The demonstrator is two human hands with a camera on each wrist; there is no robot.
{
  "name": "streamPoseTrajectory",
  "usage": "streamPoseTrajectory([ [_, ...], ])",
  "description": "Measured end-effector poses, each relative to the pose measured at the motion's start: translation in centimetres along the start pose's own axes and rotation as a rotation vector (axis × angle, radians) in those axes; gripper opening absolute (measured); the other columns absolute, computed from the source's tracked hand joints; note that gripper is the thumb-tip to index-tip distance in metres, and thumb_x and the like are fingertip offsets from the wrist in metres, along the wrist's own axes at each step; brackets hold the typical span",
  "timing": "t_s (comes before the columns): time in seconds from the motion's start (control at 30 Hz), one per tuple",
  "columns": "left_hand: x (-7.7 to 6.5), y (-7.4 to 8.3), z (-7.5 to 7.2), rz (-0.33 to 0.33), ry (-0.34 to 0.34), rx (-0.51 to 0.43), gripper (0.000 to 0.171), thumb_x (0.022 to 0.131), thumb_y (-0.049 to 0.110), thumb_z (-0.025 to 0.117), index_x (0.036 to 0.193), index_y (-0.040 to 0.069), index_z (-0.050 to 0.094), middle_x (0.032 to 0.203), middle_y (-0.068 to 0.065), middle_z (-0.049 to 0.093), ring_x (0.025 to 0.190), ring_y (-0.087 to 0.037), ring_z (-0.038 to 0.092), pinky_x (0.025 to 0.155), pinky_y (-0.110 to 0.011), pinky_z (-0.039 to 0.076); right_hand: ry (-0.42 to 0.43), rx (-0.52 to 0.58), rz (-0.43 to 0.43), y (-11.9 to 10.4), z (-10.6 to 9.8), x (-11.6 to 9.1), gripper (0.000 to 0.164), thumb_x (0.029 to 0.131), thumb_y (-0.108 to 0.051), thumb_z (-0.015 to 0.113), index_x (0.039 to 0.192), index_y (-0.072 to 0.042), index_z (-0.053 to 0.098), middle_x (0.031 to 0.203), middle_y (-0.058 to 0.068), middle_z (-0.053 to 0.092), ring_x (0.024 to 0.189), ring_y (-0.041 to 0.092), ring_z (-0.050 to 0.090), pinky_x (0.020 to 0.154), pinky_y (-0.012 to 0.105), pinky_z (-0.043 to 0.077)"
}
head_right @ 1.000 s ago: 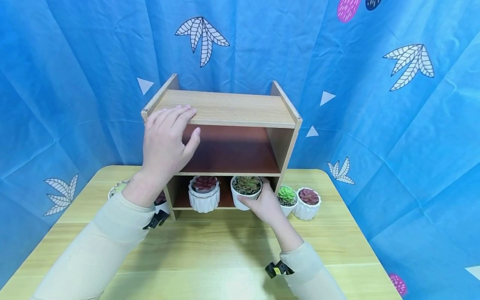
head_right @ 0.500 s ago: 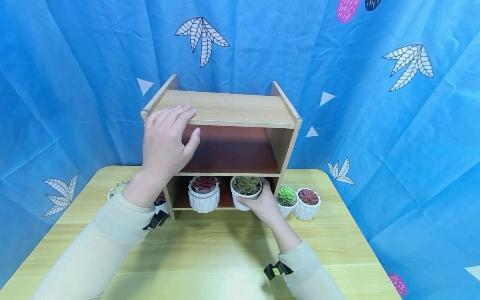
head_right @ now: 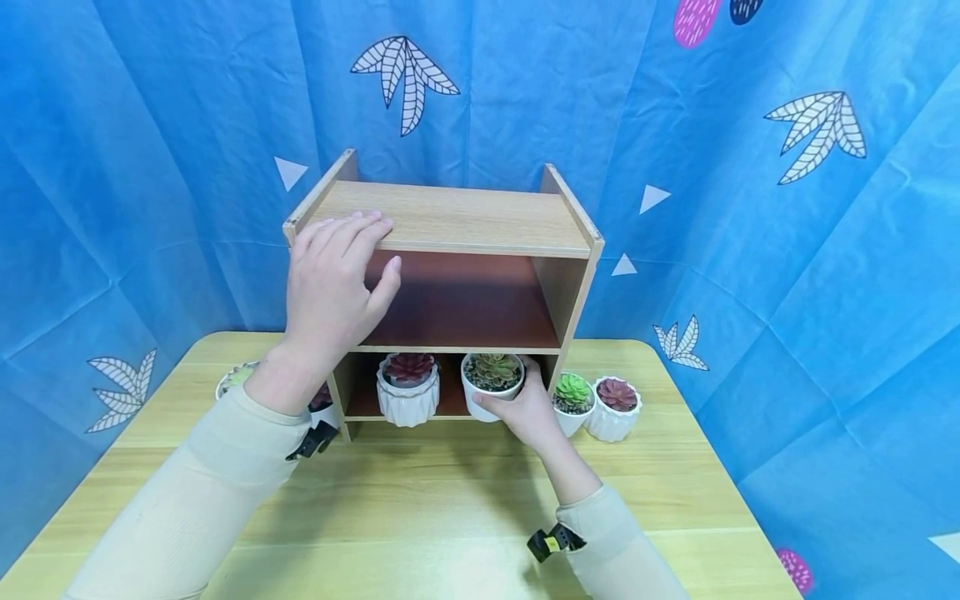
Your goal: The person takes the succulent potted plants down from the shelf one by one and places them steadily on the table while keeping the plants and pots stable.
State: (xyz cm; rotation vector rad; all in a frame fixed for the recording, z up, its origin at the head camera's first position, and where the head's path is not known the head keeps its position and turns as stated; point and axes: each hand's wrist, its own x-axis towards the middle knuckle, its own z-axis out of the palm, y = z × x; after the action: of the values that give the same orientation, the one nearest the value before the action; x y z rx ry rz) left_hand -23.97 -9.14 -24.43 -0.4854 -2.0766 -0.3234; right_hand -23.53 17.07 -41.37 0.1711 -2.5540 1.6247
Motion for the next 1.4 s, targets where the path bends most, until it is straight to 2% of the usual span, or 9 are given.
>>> streamPoseTrajectory([
  [0.27, 0.0, 0.0, 0.0, 0.000, 0.001, 0.000, 0.045, 0.097, 0.036, 0.055, 0.132, 0.010, 0.065, 0.136, -0.009, 0.063, 0.130, -0.028, 0.053, 0.112, -0.045, 0.032, 0.007, 0.027, -0.008, 0.1, 0.1, 0.0, 0.095, 0.074, -0.019, 0.089, 0.146, 0.004, 0.031, 0.137, 0.024, 0.050, 0.129, 0.037, 0.050, 0.113, 0.049, 0.035],
  [0.47, 0.0, 0.0, 0.0, 0.000, 0.001, 0.003, 0.045, 0.097, 0.036, 0.055, 0.132, 0.010, 0.065, 0.135, -0.009, 0.063, 0.129, -0.028, 0.054, 0.112, -0.045, 0.032, 0.012, 0.020, -0.003, 0.1, 0.1, -0.2, 0.095, 0.075, -0.021, 0.088, 0.146, 0.005, 0.030, 0.138, 0.025, 0.049, 0.130, 0.038, 0.049, 0.113, 0.052, 0.033],
  [0.77, 0.0, -0.1, 0.1, 0.003, 0.012, 0.003, 0.043, 0.096, 0.034, 0.058, 0.131, 0.010, 0.065, 0.133, -0.010, 0.064, 0.128, -0.028, 0.055, 0.112, -0.044, 0.033, 0.034, 0.048, 0.017, 0.1, 0.2, -0.4, 0.097, 0.070, -0.018, 0.090, 0.145, 0.001, 0.031, 0.138, 0.022, 0.048, 0.129, 0.035, 0.049, 0.114, 0.048, 0.033],
  [1.17, 0.1, 0.0, 0.0, 0.006, 0.008, 0.000, 0.044, 0.096, 0.034, 0.057, 0.132, 0.010, 0.065, 0.134, -0.010, 0.064, 0.129, -0.029, 0.054, 0.112, -0.044, 0.032, 0.038, 0.049, 0.032, 0.0, 0.1, -0.9, 0.099, 0.069, -0.018, 0.091, 0.145, 0.001, 0.031, 0.139, 0.021, 0.047, 0.129, 0.035, 0.049, 0.114, 0.048, 0.033],
  [1.4, 0.0, 0.0, 0.0, 0.006, 0.006, -0.002, 0.044, 0.096, 0.034, 0.058, 0.132, 0.010, 0.065, 0.134, -0.010, 0.064, 0.129, -0.029, 0.054, 0.112, -0.045, 0.032, 0.046, 0.008, 0.021, 0.1, -0.1, -1.5, 0.099, 0.068, -0.020, 0.092, 0.144, 0.001, 0.032, 0.138, 0.021, 0.049, 0.128, 0.036, 0.050, 0.112, 0.050, 0.035],
])
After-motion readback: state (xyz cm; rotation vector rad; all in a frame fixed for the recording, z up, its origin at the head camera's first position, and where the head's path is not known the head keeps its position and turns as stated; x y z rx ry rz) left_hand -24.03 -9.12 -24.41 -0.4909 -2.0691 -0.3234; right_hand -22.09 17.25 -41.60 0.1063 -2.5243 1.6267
